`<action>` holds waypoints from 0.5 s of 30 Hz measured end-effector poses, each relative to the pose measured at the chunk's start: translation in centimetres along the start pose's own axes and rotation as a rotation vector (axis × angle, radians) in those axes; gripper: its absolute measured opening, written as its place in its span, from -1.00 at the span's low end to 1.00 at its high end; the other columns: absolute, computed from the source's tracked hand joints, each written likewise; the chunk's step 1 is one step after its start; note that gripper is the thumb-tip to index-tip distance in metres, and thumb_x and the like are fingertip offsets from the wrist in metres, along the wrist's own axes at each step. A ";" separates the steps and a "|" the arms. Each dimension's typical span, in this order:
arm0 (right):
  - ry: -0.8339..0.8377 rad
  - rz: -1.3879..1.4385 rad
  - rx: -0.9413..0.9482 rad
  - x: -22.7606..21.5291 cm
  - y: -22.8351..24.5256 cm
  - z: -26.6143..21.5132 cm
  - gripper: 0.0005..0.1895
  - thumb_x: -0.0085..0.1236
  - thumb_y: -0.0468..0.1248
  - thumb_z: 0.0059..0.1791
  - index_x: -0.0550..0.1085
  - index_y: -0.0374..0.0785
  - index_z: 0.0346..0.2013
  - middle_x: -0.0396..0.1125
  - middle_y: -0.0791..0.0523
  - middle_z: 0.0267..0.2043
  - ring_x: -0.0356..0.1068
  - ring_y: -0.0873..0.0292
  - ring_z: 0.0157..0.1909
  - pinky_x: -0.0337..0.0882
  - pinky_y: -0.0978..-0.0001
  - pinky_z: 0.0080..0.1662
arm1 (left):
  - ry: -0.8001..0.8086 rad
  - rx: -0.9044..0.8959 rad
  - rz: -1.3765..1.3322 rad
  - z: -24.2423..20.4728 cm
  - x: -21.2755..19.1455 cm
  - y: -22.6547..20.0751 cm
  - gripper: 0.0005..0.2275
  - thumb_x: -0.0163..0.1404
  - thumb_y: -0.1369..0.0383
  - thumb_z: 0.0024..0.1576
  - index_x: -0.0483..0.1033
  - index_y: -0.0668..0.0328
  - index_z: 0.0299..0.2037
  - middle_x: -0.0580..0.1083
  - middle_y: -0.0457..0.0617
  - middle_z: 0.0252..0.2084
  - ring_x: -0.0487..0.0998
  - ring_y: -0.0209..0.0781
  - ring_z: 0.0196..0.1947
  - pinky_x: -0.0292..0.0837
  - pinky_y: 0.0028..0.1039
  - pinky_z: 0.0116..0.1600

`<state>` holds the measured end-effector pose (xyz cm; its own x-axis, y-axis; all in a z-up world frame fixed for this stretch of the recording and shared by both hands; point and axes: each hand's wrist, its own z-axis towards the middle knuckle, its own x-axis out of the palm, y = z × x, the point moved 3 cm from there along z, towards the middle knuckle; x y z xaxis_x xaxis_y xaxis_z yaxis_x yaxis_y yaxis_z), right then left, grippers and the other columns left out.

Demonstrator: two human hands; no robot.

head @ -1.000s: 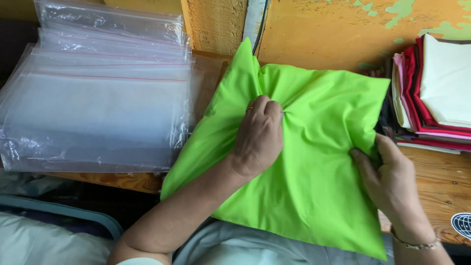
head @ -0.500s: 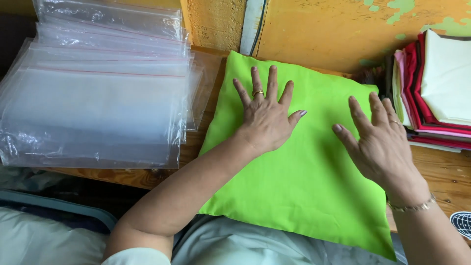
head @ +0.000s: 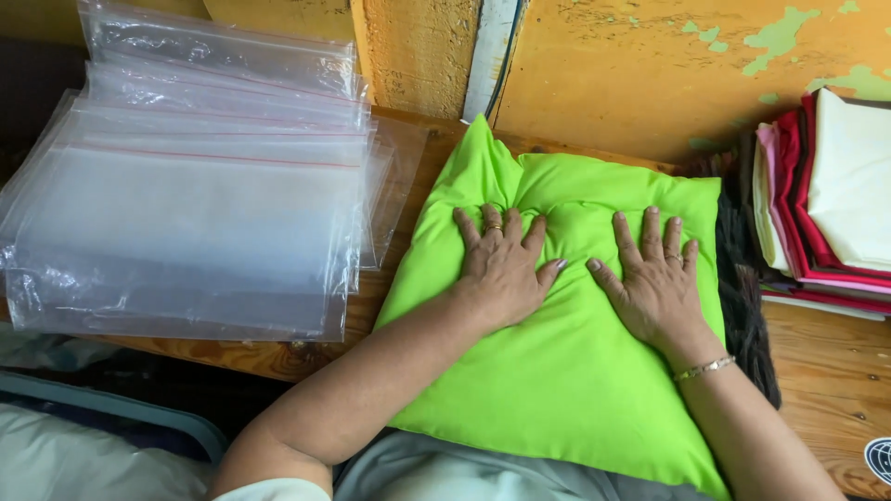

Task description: The person smooths and adjusts a lime green pillow by hand, then uses a feather duster to brush the surface. Finally, the person places the pillow into a clear plastic zip-top bag.

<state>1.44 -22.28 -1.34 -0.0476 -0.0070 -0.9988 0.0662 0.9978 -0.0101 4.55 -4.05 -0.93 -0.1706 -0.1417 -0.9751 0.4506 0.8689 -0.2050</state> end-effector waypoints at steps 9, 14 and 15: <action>-0.032 -0.030 -0.034 0.5 0.3 -0.3 -0.21 -0.59 0.32 -0.01 -0.13 -0.01 0.40 -0.32 -0.13 0.43 -0.37 -0.26 0.42 -0.30 -0.18 0.31 | -0.070 -0.010 -0.220 0.1 -0.9 1.2 -0.42 -0.49 -0.04 0.15 -0.07 0.01 0.35 0.00 0.22 0.30 -0.18 0.39 0.33 -0.52 0.42 0.20; -0.092 0.132 -0.004 -0.5 1.4 -2.9 -0.27 -0.49 0.25 0.02 -0.03 -0.04 0.37 -0.34 -0.12 0.44 -0.45 -0.24 0.43 -0.41 -0.15 0.31 | -0.254 -0.245 -0.251 0.1 -1.8 2.5 -0.39 -0.65 -0.06 0.19 -0.07 0.14 0.35 -0.21 0.33 0.39 -0.44 0.44 0.36 -0.69 0.31 0.23; -0.094 0.133 -0.005 -1.3 1.8 -3.5 -0.27 -0.49 0.25 0.02 -0.03 -0.04 0.37 -0.34 -0.12 0.44 -0.45 -0.24 0.43 -0.41 -0.15 0.31 | -0.257 -0.245 -0.249 0.4 -1.8 2.4 -0.39 -0.65 -0.06 0.19 -0.07 0.14 0.35 -0.21 0.33 0.39 -0.44 0.44 0.36 -0.69 0.31 0.23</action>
<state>-1.89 -20.21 0.10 0.0550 0.1195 -0.9913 0.0609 0.9906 0.1228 6.28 -1.84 0.28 -0.0104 -0.4475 -0.8942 0.1969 0.8758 -0.4406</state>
